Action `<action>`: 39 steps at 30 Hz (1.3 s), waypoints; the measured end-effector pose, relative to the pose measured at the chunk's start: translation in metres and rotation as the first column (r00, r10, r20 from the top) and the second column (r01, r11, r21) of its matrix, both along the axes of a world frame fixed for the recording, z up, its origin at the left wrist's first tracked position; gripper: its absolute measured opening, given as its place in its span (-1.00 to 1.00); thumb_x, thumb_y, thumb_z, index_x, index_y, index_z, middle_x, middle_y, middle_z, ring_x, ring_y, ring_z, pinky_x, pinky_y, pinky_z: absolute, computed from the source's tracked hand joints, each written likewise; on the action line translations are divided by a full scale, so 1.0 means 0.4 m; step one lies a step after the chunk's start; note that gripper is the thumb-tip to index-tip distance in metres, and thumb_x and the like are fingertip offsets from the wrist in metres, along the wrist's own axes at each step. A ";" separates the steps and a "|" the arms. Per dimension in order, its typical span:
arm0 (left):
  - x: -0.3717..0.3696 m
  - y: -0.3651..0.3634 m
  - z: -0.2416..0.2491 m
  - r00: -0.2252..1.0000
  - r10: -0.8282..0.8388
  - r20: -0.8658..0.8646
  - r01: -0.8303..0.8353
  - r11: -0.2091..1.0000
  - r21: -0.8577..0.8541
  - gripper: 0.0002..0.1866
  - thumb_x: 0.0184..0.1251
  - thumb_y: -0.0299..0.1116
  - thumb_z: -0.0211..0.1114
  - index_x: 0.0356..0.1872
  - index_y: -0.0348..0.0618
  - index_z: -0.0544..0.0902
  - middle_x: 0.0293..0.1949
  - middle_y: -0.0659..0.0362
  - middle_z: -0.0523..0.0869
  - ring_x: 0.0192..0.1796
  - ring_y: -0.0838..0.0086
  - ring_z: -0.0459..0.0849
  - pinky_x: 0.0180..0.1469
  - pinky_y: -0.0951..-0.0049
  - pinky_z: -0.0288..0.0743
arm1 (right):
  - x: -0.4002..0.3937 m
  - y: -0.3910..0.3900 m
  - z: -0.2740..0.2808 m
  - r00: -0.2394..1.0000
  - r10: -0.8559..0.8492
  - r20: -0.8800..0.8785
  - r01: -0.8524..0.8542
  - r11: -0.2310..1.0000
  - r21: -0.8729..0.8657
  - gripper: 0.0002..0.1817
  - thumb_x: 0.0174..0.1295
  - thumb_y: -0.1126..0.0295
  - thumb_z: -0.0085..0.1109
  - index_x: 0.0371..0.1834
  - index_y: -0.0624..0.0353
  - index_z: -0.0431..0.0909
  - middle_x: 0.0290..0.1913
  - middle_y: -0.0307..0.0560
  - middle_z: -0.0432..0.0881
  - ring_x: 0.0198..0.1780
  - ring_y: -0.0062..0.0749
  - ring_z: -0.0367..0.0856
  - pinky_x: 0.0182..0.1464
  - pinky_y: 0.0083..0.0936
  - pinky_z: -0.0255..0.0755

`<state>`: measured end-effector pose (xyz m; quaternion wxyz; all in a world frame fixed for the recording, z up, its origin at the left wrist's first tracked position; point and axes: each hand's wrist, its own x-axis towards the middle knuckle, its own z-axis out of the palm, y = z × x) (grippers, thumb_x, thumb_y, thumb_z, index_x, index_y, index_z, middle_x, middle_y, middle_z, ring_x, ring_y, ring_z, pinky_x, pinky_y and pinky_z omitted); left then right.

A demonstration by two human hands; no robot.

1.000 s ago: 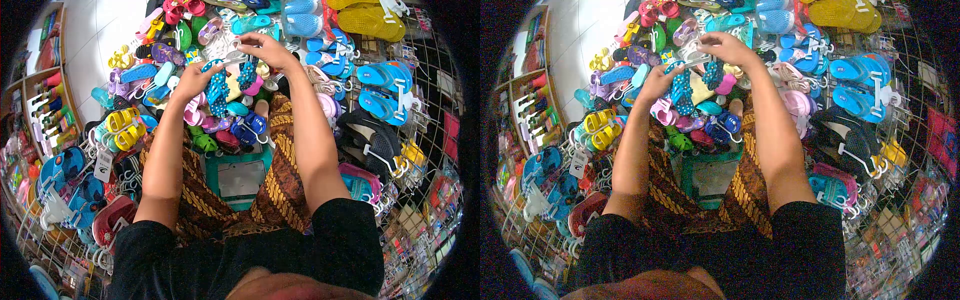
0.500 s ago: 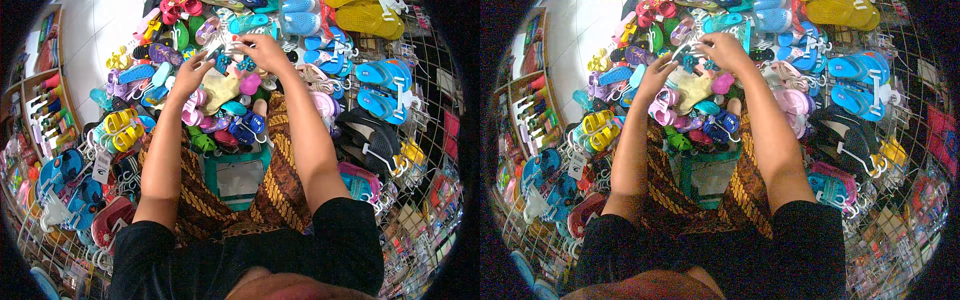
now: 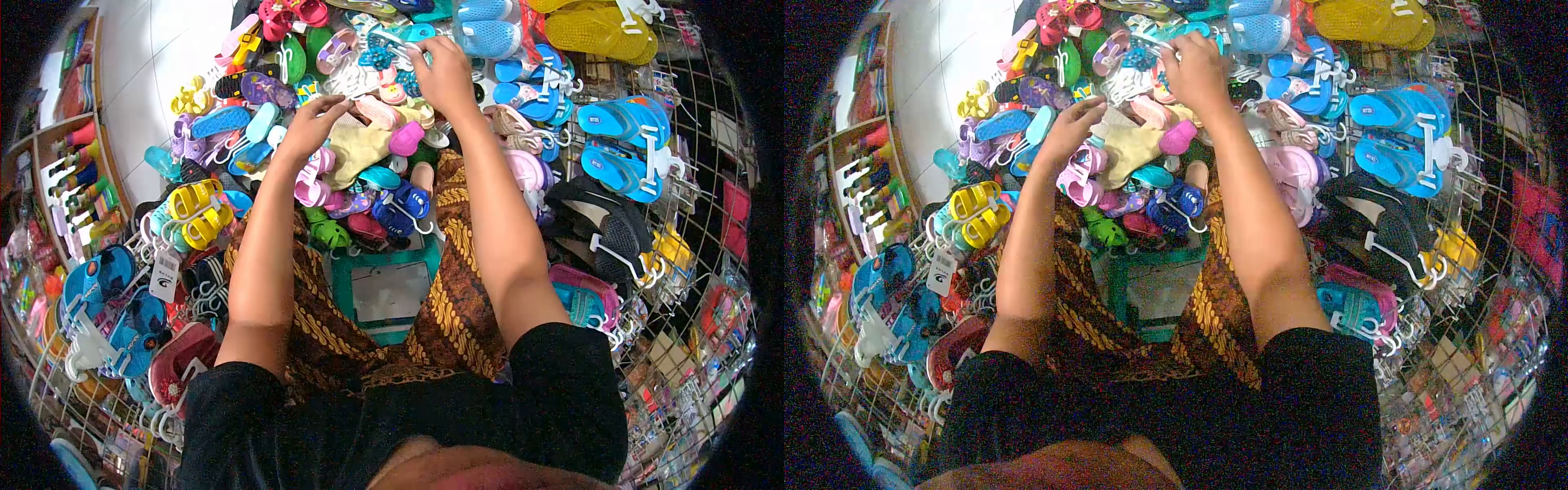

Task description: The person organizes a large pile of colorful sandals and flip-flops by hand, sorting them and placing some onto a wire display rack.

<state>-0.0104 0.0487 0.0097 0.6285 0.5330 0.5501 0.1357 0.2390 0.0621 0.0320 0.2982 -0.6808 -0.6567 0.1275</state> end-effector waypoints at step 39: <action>0.038 -0.005 0.048 0.631 0.635 0.445 -0.401 0.758 -0.514 -0.64 0.40 -0.24 0.16 0.11 -0.07 0.30 0.15 0.13 0.40 0.24 0.16 0.45 0.19 -0.04 0.36 | -0.029 0.009 0.005 0.598 -0.134 -0.790 -0.257 0.902 -0.347 -0.76 0.30 0.26 0.14 -0.23 0.24 0.62 -0.30 -0.23 0.66 -0.30 -0.66 0.56 -0.20 -0.65 0.43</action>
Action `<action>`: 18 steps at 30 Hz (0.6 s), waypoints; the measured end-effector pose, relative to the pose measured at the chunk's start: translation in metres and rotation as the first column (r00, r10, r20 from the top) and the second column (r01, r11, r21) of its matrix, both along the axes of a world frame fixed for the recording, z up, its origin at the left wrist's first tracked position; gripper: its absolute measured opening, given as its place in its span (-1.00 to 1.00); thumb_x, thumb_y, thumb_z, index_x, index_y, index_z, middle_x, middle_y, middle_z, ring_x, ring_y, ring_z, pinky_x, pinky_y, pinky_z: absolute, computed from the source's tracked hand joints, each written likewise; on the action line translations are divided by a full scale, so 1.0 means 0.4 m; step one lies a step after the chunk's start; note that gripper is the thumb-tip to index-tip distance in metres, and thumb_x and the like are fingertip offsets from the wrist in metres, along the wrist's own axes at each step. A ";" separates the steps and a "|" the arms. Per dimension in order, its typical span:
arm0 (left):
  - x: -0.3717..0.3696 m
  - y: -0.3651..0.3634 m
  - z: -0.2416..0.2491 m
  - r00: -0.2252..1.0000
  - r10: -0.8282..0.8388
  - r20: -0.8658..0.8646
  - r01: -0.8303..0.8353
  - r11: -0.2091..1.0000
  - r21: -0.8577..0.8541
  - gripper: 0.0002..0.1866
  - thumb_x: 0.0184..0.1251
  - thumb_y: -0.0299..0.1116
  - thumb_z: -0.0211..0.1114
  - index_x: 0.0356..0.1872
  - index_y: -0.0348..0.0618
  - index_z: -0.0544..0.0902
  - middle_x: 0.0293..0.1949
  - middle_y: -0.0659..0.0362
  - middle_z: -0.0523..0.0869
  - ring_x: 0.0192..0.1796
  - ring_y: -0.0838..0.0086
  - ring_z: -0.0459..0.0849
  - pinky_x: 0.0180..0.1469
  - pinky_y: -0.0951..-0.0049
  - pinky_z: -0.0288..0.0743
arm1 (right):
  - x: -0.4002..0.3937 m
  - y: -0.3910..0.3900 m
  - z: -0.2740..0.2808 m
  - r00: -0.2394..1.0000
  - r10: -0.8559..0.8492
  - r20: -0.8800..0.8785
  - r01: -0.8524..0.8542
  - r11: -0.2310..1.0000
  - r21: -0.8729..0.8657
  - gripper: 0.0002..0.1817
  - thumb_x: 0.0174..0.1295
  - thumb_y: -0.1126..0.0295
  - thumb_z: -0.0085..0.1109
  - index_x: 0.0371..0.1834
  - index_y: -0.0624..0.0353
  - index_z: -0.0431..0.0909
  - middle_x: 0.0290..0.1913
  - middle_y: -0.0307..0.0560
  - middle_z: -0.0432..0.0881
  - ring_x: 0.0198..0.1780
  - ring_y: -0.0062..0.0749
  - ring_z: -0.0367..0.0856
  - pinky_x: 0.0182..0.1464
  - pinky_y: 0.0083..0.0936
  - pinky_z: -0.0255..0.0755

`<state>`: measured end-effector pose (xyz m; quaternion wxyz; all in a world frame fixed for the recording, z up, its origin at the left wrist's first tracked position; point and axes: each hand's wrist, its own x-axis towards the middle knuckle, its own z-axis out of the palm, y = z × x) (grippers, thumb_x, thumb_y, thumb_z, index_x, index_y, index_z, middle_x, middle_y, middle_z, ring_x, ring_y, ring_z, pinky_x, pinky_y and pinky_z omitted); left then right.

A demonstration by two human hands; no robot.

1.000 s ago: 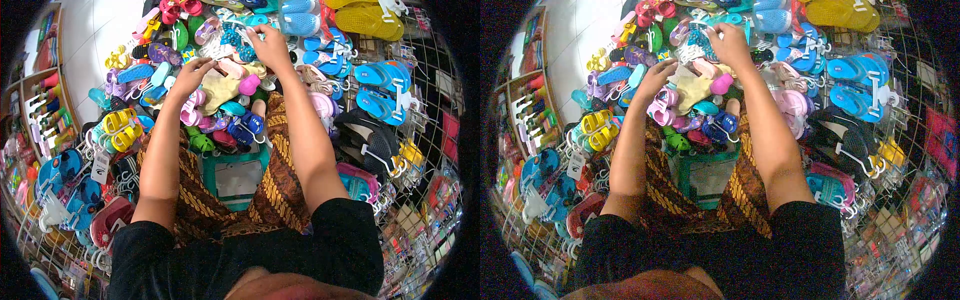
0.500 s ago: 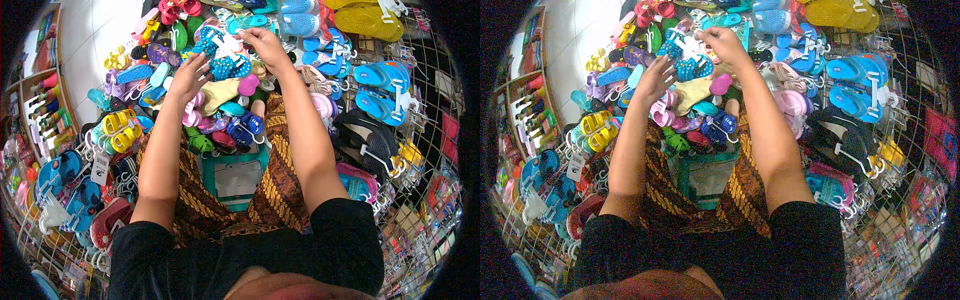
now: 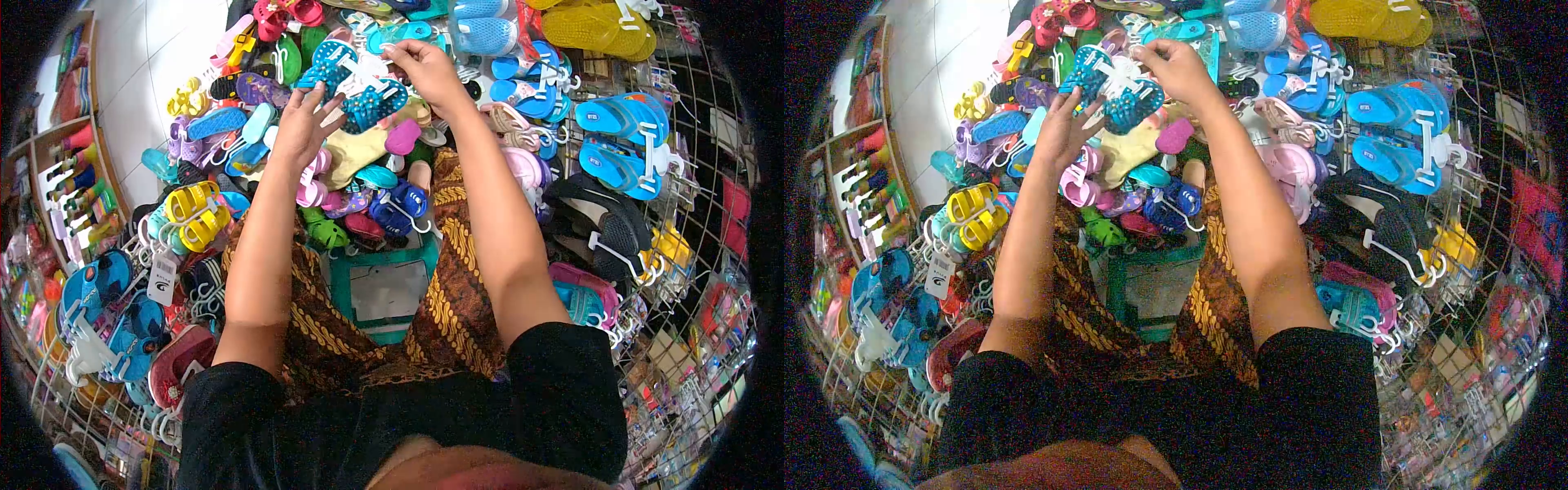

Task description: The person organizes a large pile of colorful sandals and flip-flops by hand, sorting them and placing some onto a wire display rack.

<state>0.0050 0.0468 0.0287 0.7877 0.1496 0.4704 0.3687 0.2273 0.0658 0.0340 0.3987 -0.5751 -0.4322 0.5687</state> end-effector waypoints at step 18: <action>-0.007 0.000 -0.028 0.938 -0.066 -0.339 0.014 0.988 -0.155 -0.47 0.32 -0.18 0.15 0.24 -0.23 0.35 0.28 0.04 0.30 0.30 0.15 0.31 0.25 0.10 0.31 | -0.026 -0.028 -0.014 0.749 0.062 0.660 -0.264 0.941 0.211 -0.68 0.07 0.13 0.23 -0.39 0.20 0.60 -0.21 0.04 0.54 -0.10 -0.04 0.54 -0.07 -0.17 0.40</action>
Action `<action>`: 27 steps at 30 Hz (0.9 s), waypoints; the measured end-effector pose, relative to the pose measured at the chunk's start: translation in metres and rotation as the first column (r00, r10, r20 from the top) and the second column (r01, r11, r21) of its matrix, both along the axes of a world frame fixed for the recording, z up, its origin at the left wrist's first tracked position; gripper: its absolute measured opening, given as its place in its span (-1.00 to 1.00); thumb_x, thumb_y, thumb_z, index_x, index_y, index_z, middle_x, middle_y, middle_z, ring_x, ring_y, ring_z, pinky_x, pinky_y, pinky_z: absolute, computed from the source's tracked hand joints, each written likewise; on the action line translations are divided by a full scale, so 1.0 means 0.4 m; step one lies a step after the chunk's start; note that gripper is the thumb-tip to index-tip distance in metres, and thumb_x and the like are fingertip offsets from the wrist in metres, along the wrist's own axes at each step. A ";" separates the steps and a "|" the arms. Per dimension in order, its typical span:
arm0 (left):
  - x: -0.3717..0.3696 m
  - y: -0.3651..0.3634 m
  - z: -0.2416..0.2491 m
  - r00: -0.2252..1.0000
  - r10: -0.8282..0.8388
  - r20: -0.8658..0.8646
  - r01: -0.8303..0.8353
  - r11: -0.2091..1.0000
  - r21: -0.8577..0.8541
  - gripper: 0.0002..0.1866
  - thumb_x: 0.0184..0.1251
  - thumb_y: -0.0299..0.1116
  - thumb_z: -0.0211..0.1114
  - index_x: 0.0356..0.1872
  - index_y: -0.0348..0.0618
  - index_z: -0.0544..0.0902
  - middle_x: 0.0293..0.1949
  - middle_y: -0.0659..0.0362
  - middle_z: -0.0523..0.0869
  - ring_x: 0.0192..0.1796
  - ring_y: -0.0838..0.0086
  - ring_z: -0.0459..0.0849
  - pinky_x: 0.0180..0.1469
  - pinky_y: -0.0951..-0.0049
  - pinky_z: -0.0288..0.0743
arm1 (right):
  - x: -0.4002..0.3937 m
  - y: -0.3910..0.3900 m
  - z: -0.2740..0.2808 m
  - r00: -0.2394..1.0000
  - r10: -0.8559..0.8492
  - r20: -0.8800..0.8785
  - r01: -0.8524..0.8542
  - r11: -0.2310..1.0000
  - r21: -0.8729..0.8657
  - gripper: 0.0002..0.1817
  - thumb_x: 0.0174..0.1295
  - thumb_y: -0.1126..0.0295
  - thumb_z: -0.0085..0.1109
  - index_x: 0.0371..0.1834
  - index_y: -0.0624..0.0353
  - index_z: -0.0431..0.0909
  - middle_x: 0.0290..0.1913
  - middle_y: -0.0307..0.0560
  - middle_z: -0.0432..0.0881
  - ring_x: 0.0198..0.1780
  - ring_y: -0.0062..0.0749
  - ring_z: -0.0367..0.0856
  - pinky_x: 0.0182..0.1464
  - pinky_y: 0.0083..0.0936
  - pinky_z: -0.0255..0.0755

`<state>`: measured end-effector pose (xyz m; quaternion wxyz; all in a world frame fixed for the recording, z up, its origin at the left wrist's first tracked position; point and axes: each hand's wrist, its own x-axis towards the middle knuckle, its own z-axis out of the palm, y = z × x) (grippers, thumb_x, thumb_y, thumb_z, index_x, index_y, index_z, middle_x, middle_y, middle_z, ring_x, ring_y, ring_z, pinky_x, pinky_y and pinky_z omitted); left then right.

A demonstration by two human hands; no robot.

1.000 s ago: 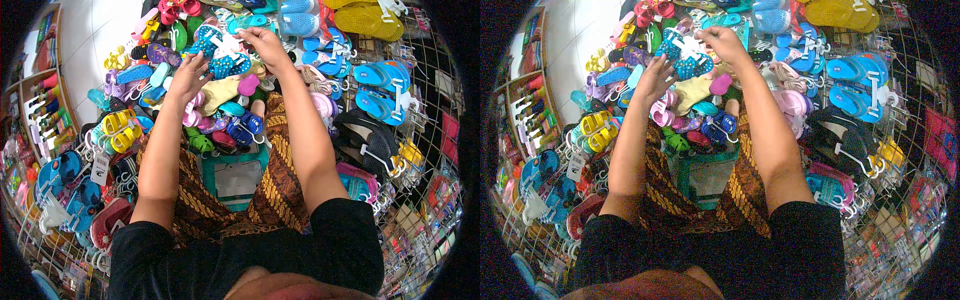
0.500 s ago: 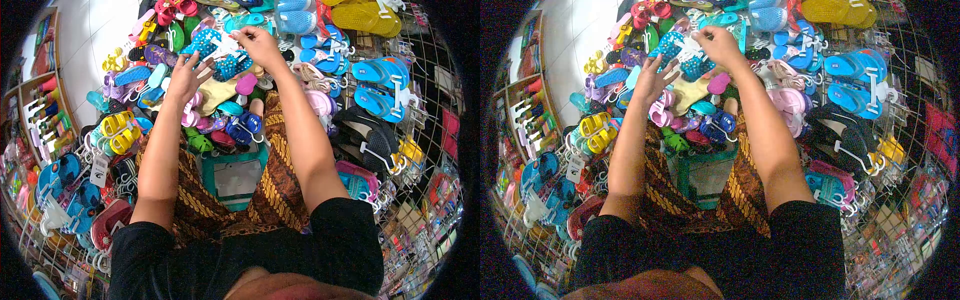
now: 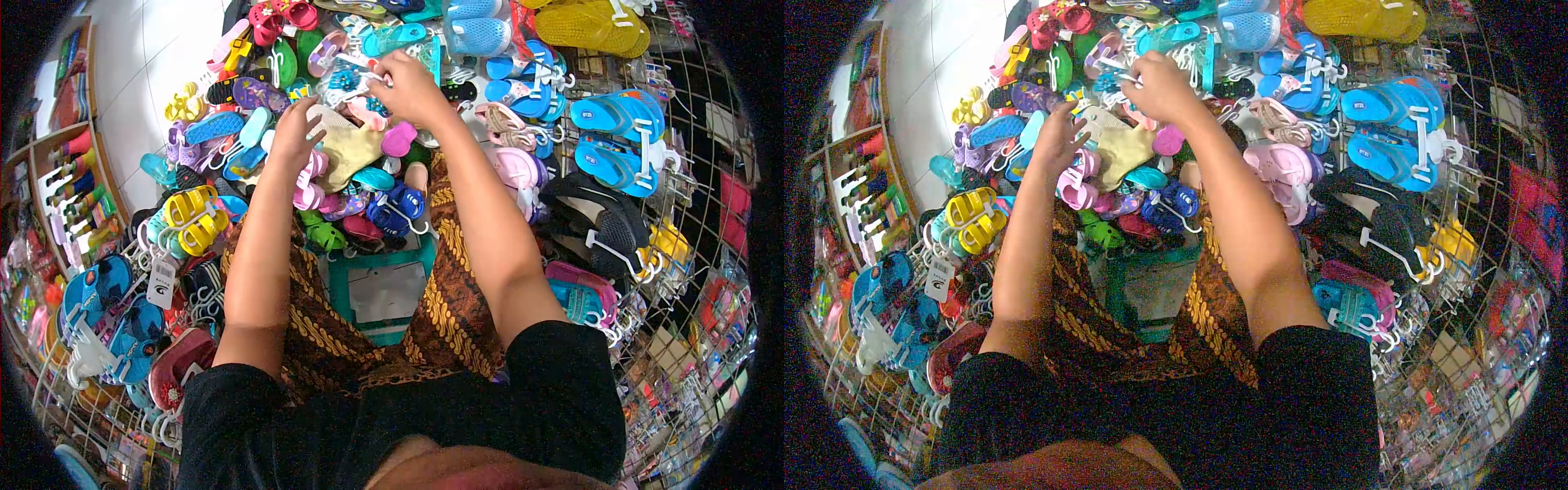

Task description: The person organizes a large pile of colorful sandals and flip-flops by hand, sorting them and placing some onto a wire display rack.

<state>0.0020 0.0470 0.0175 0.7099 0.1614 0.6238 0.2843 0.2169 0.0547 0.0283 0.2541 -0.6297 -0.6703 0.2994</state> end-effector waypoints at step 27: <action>0.060 0.006 0.007 0.948 -0.247 0.200 0.241 0.969 0.051 -0.56 0.36 -0.12 0.06 0.11 -0.21 0.44 -0.22 0.16 0.62 -0.07 0.42 0.57 0.06 0.39 0.40 | 0.048 -0.082 0.175 0.939 -0.324 -0.115 0.343 0.857 0.384 -0.78 0.17 0.32 0.14 -0.28 0.29 0.55 -0.29 0.16 0.60 -0.22 0.07 0.58 -0.15 -0.23 0.44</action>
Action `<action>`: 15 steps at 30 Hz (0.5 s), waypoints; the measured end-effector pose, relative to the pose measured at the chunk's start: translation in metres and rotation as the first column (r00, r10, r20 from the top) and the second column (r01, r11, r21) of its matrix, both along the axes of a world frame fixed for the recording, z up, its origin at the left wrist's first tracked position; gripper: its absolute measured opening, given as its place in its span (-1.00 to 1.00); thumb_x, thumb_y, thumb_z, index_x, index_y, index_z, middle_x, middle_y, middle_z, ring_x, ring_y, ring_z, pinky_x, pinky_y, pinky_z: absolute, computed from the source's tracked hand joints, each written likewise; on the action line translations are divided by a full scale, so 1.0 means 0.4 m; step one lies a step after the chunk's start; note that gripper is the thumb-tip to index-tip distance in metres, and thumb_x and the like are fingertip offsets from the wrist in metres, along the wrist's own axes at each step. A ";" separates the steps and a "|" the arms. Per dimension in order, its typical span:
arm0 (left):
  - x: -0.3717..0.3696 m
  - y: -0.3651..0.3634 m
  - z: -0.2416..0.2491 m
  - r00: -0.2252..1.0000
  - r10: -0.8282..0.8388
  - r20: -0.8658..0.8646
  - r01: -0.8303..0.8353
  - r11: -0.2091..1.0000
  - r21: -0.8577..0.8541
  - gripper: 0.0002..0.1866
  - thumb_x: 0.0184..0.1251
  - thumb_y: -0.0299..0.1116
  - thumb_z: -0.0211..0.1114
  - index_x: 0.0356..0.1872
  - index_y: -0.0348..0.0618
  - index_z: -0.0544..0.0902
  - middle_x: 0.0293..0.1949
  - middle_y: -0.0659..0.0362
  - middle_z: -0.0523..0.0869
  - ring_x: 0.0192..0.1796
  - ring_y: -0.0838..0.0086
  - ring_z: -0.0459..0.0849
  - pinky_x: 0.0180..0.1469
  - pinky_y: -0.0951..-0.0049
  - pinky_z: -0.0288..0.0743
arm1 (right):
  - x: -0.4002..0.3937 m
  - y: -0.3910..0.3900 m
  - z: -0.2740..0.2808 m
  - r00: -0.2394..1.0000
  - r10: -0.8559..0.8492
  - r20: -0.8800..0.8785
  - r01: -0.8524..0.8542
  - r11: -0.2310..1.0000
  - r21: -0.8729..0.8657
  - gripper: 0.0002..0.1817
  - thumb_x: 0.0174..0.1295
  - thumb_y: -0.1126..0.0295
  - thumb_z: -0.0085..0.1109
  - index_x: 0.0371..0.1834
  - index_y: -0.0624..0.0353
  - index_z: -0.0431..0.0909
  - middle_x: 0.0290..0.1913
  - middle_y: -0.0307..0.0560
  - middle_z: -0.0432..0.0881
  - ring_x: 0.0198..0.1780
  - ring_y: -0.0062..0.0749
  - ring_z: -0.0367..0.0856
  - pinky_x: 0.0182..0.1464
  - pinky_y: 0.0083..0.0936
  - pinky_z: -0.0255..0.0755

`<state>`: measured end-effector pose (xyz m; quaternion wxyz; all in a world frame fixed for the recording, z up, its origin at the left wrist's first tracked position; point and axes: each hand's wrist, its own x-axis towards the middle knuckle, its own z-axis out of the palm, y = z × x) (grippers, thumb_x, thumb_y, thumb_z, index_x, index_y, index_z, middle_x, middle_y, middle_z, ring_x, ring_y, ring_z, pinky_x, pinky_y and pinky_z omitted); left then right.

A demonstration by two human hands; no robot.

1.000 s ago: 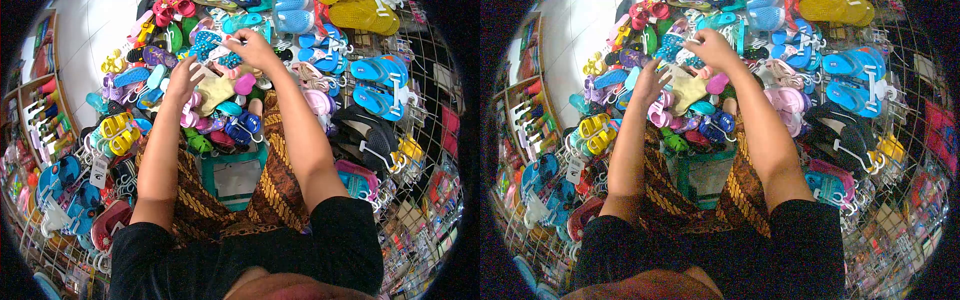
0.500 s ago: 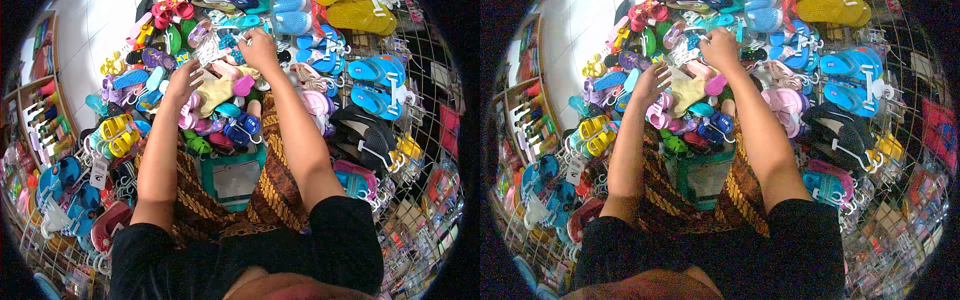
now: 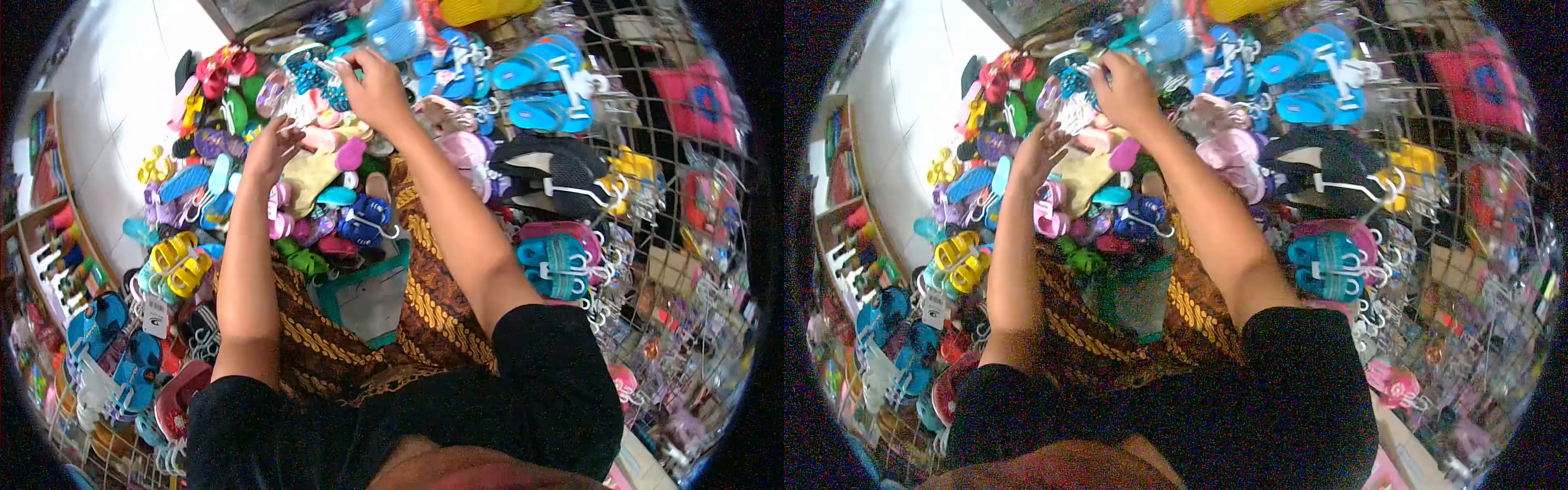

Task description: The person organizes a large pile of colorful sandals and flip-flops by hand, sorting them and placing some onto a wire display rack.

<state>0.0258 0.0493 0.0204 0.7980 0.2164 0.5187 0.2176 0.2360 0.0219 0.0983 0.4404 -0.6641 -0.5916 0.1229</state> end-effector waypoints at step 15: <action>0.064 -0.028 -0.092 0.989 -0.147 -0.025 0.148 0.989 0.020 -0.50 0.33 -0.03 0.11 0.13 -0.17 0.44 -0.06 0.08 0.49 0.01 0.32 0.54 -0.02 0.28 0.42 | 0.073 -0.536 0.500 0.907 -0.390 -0.159 0.416 0.889 0.193 -0.83 0.28 0.39 0.09 -0.21 0.30 0.50 -0.34 0.08 0.57 -0.29 -0.08 0.58 -0.24 -0.36 0.41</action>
